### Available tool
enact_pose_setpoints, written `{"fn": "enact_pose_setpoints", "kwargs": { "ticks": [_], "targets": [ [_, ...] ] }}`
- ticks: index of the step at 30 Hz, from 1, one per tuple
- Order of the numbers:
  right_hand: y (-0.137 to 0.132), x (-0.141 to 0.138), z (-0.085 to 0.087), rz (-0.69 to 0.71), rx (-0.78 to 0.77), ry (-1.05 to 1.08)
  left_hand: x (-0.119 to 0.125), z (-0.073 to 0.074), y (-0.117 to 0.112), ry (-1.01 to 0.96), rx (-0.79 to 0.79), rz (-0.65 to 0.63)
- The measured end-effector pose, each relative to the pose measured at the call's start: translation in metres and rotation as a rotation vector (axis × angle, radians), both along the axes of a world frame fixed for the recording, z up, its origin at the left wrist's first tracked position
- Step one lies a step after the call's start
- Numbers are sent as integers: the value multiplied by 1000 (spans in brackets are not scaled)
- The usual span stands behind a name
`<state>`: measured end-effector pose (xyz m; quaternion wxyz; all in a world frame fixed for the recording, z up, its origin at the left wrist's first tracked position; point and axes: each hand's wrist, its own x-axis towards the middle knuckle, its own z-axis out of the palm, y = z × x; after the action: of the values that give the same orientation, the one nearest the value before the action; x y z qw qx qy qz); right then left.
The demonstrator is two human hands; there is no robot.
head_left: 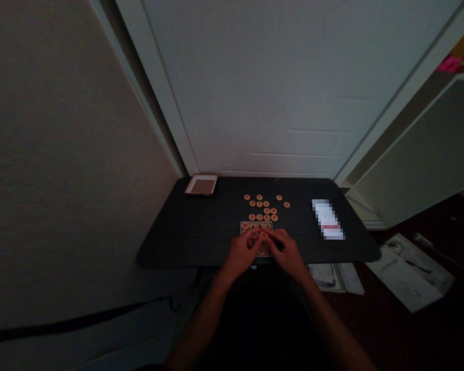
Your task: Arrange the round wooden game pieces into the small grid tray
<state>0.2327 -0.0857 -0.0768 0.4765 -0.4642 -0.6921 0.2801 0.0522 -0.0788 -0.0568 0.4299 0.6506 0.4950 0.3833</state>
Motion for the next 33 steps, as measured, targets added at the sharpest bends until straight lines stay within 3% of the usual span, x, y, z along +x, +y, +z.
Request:
{"fn": "enact_pose_setpoints", "kwargs": {
  "ticks": [12, 33],
  "targets": [
    [-2, 0, 5, -24, -62, 6, 1, 0, 0, 25, 32, 8],
    [-1, 2, 0, -46, -41, 14, 0, 3, -2, 57, 43, -3]
  ]
}}
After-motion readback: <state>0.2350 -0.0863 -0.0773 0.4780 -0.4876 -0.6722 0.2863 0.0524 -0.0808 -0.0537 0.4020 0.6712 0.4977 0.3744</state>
